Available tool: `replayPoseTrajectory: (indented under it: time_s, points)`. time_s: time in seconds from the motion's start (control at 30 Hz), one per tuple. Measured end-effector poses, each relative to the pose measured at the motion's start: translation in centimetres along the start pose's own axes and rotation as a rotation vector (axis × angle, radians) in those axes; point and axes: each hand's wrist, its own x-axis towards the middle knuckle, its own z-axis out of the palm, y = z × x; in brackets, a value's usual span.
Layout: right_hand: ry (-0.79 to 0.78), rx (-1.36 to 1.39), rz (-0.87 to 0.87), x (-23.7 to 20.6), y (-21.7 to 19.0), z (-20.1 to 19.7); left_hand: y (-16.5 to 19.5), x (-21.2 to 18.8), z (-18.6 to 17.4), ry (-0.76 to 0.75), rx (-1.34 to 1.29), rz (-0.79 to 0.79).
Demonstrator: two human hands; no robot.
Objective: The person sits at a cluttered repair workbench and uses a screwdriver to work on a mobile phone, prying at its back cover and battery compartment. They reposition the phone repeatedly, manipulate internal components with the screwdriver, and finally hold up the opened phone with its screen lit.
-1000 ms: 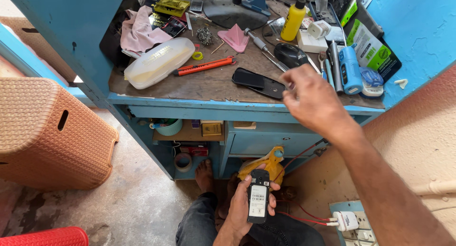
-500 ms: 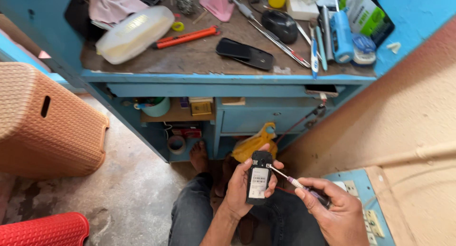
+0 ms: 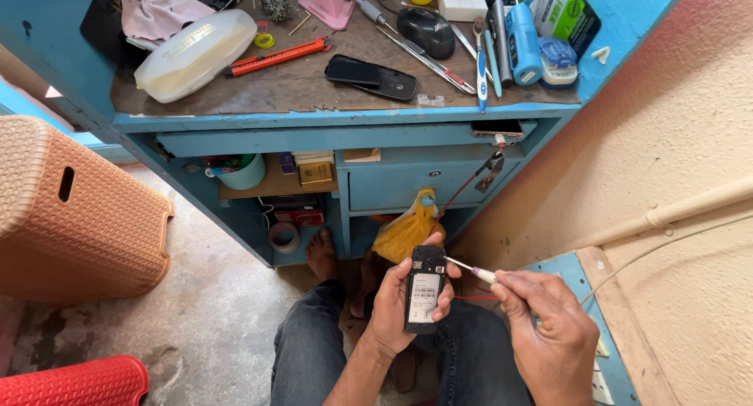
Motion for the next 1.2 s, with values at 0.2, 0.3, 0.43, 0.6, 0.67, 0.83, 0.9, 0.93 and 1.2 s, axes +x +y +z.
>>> replayPoseTrajectory:
  time_s: [0.2,0.3,0.43,0.6,0.67,0.83,0.9,0.93,1.2]
  points:
    - [-0.024,-0.011,-0.011,0.56,0.04,0.12,0.17,-0.06,0.16,-0.044,-0.003,0.004]
    - [-0.032,-0.003,0.006,0.49,0.08,0.45,0.25,-0.17,0.07,-0.038,0.021,0.008]
    - [-0.022,-0.004,0.018,0.16,-0.06,0.9,0.24,-0.17,0.05,-0.005,0.206,0.049]
    - [-0.002,-0.08,-0.069,-0.07,-0.27,0.84,0.15,-0.31,0.2,0.001,0.308,0.088]
    - [0.005,-0.072,-0.049,-0.05,-0.34,0.79,0.18,-0.27,0.26,-0.013,0.287,0.085]
    - [-0.007,-0.038,0.0,0.08,-0.41,0.64,0.18,-0.24,0.4,-0.006,0.266,0.083]
    - [-0.005,-0.033,0.002,0.14,-0.43,0.61,0.16,-0.2,0.41,-0.01,0.264,0.086]
    - [-0.006,-0.03,0.002,0.16,-0.45,0.6,0.16,-0.21,0.39,-0.004,0.266,0.085]
    - [-0.044,-0.014,0.052,0.16,-0.61,0.7,0.15,-0.22,0.04,0.012,0.301,0.083]
